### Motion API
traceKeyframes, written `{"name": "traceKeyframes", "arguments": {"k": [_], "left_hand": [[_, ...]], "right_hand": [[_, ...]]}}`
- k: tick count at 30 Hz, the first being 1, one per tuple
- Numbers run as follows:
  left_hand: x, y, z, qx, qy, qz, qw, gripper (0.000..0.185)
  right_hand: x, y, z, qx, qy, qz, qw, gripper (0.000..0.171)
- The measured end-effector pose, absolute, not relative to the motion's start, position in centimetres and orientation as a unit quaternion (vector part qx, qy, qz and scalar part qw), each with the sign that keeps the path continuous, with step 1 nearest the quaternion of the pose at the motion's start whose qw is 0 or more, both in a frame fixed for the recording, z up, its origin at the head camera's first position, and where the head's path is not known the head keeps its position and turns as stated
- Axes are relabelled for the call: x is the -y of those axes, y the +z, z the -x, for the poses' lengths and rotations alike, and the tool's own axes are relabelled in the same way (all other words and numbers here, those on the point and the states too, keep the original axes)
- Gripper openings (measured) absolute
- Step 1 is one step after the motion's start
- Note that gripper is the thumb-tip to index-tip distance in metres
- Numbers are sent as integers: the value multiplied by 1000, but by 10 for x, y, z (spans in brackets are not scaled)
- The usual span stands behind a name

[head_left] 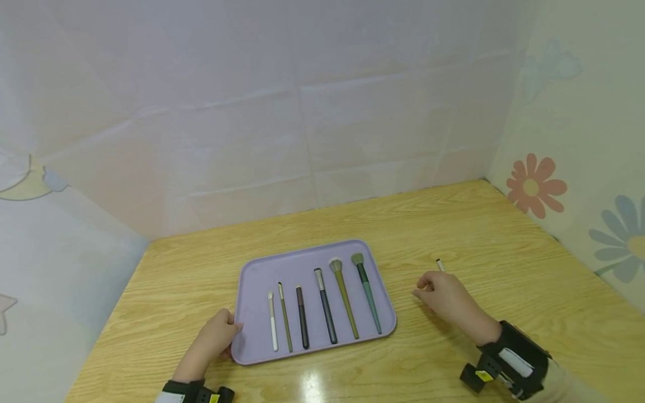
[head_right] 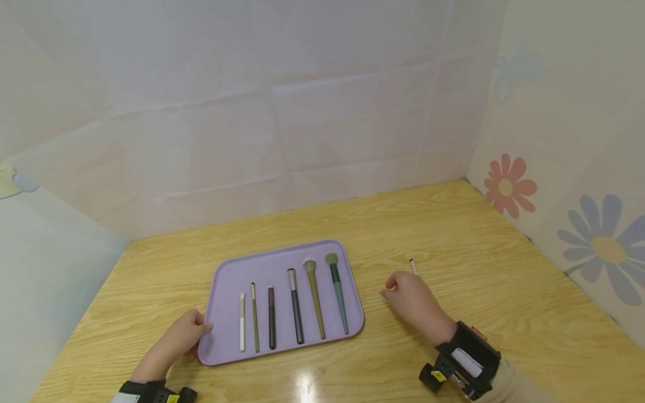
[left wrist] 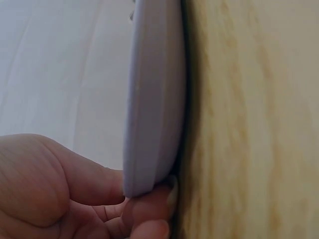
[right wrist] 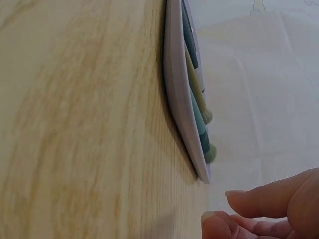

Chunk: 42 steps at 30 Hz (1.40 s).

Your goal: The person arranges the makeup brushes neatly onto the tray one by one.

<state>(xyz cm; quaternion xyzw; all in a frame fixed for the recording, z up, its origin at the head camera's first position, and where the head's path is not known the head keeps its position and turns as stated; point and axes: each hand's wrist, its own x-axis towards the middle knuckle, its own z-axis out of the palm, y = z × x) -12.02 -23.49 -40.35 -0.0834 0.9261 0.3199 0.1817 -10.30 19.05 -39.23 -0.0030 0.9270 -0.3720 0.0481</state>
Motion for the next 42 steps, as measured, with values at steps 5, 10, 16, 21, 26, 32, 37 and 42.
{"name": "traceKeyframes", "arguments": {"k": [5, 10, 16, 21, 26, 32, 37, 42], "left_hand": [[235, -405, 120, -927, 319, 83, 182, 15], [236, -405, 121, -927, 318, 83, 183, 15], [236, -406, 122, -927, 316, 83, 183, 14], [236, -406, 121, -926, 319, 86, 182, 14], [235, -405, 122, -926, 319, 84, 182, 14], [236, -405, 121, -928, 316, 80, 181, 14], [236, -406, 121, -928, 317, 78, 178, 14], [236, -406, 121, -928, 318, 77, 177, 14]], "right_hand": [[-197, -396, 103, -928, -370, -1, 43, 16], [-203, -399, 102, -931, -364, -4, 34, 15], [-209, -399, 99, -931, -364, -14, 36, 16], [-217, -401, 99, -934, -356, -12, 30, 19], [-228, -405, 100, -940, -340, -2, 21, 23], [-234, -405, 99, -941, -338, -3, 19, 23], [-237, -406, 99, -941, -336, -9, 23, 25], [-242, -410, 101, -941, -335, -20, 42, 31]]}}
